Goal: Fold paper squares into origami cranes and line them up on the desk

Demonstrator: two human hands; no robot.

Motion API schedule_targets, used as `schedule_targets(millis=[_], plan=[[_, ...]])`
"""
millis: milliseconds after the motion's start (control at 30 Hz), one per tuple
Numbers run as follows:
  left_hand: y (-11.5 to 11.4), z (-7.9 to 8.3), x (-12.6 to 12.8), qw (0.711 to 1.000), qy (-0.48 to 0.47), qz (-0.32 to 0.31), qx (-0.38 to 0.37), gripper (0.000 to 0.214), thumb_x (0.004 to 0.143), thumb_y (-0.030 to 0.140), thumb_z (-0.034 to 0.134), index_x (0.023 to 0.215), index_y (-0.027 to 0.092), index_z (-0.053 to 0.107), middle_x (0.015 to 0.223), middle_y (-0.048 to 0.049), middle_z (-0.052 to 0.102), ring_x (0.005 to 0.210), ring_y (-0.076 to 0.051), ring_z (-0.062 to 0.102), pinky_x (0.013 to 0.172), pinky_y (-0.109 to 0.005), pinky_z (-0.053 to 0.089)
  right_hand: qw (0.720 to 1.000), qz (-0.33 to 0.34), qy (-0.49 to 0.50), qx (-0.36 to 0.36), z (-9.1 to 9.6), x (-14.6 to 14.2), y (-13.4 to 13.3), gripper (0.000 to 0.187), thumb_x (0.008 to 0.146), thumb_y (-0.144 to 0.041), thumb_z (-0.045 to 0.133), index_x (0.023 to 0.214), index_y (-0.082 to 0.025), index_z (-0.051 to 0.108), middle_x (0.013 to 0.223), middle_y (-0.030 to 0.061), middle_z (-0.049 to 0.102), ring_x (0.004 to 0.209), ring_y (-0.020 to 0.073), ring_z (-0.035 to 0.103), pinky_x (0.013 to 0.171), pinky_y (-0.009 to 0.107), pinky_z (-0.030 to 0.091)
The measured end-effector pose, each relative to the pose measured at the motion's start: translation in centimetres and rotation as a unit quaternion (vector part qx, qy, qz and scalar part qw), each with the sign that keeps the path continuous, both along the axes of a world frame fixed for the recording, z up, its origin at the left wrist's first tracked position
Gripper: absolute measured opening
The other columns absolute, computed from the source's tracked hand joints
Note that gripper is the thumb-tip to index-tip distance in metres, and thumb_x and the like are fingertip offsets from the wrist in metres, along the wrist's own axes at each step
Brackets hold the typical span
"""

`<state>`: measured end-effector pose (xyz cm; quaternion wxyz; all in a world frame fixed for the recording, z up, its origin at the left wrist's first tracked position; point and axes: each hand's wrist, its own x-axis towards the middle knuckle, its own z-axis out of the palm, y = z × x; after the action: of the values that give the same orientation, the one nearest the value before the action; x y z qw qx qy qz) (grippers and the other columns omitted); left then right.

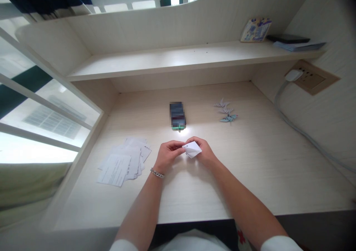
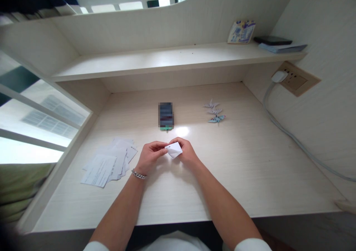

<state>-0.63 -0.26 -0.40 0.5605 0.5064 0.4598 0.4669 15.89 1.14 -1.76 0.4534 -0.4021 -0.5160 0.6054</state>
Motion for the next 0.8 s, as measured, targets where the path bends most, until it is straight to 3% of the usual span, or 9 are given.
schedule_targets(millis=[400, 633, 800], plan=[[0.2, -0.4, -0.1, 0.999, -0.034, 0.002, 0.008, 0.020, 0.062, 0.022, 0.078, 0.080, 0.016, 0.074, 0.082, -0.0076, 0.071, 0.077, -0.018, 0.064, 0.071, -0.028, 0.051, 0.985, 0.023, 0.104, -0.134, 0.3, -0.5, -0.3, 0.023, 0.056, -0.026, 0.076, 0.073, -0.018, 0.062, 0.060, -0.0014, 0.060, 0.052, 0.0129, 0.054, 0.046, 0.023, 0.040], [0.3, -0.9, -0.2, 0.999, -0.042, 0.002, 0.018, 0.016, 0.062, 0.020, 0.077, 0.077, 0.016, 0.074, 0.082, -0.0068, 0.070, 0.076, -0.017, 0.063, 0.070, -0.028, 0.050, 0.988, 0.025, 0.095, -0.117, -0.1, -0.6, -0.3, 0.022, 0.056, -0.021, 0.075, 0.071, -0.018, 0.059, 0.057, -0.0020, 0.060, 0.051, 0.0131, 0.054, 0.044, 0.022, 0.039], [0.5, -1.6, -0.4, 0.997, -0.071, 0.013, 0.014, 0.015, 0.061, 0.017, 0.078, 0.074, 0.017, 0.072, 0.078, -0.0047, 0.069, 0.074, -0.015, 0.062, 0.069, -0.026, 0.049, 0.998, 0.002, 0.017, -0.059, -0.1, -0.7, -0.3, 0.018, 0.059, -0.023, 0.074, 0.067, -0.018, 0.059, 0.058, -0.0017, 0.059, 0.052, 0.0117, 0.051, 0.045, 0.022, 0.038]])
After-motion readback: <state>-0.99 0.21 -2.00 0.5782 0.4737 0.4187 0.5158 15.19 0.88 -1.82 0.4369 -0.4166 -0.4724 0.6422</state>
